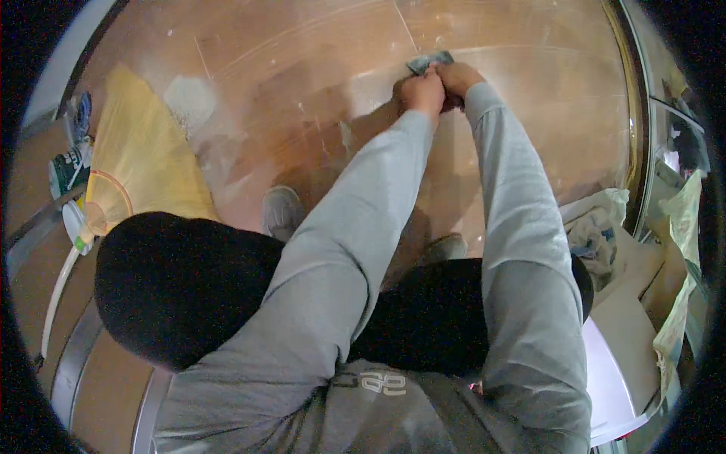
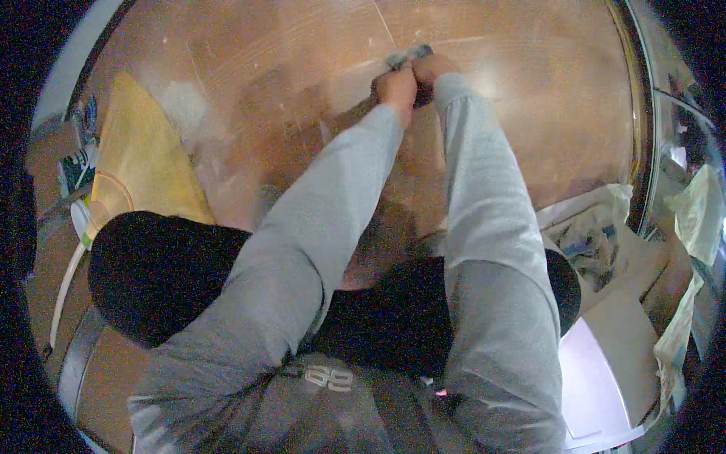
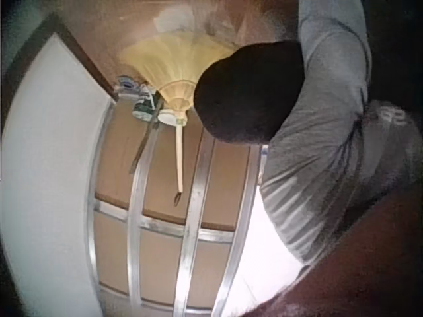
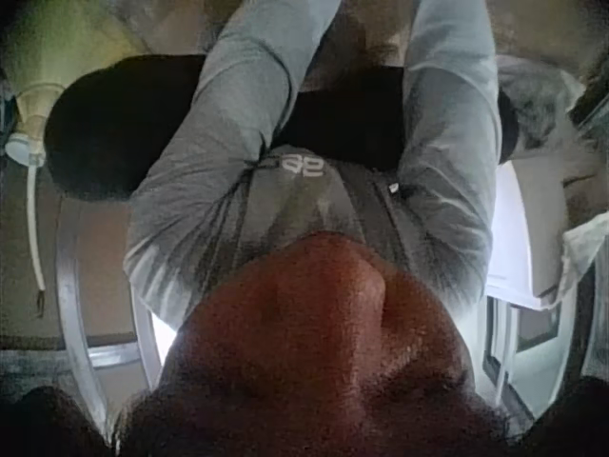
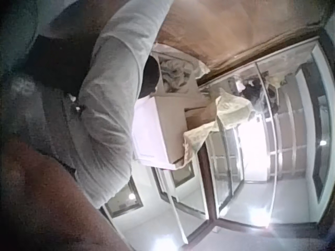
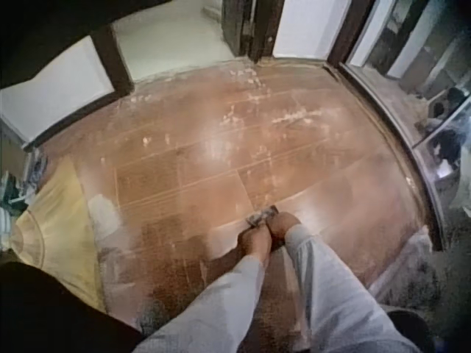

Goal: The person is sitting on a wooden floor and using a scraper to remove white residue from the surface. They work methodically across different sections, occasionally adjusting their position to reach new areas.

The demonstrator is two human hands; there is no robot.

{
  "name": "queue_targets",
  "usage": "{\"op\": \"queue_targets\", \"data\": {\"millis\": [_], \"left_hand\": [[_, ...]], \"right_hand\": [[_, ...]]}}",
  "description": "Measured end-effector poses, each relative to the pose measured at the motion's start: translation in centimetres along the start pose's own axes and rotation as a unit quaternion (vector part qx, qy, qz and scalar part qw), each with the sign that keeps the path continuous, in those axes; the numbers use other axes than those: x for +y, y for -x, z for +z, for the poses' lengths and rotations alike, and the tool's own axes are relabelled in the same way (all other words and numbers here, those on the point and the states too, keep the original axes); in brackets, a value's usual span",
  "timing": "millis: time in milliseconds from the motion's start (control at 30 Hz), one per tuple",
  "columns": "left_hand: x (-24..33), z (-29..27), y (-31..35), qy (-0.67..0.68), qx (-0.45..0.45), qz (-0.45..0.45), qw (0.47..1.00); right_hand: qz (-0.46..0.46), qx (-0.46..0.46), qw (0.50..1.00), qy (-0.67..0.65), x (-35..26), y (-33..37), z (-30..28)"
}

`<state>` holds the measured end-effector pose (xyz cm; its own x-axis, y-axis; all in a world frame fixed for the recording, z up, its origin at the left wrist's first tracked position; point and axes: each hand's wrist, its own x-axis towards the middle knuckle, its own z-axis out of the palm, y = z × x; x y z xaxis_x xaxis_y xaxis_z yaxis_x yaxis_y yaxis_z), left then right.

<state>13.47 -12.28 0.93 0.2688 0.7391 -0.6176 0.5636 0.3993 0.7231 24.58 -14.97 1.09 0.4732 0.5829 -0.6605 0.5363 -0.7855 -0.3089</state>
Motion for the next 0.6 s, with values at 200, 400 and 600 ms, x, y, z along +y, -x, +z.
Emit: {"op": "queue_targets", "data": {"millis": [200,400,600], "left_hand": [[0.9,-1.1,2.4,0.262,-0.046,-0.093,0.959],[-1.4,-3.4,2.5,0.186,0.084,-0.001,0.979],[-2.6,-4.8,-2.5,0.352,0.015,-0.065,0.934]], "right_hand": [[0.035,0.042,0.998,-0.025,0.9,-0.1,1.0],[-0.031,0.020,0.999,-0.013,-5.3,3.8,1.2],[-0.012,0.046,0.991,0.126,-7.4,-0.9,2.6]]}}
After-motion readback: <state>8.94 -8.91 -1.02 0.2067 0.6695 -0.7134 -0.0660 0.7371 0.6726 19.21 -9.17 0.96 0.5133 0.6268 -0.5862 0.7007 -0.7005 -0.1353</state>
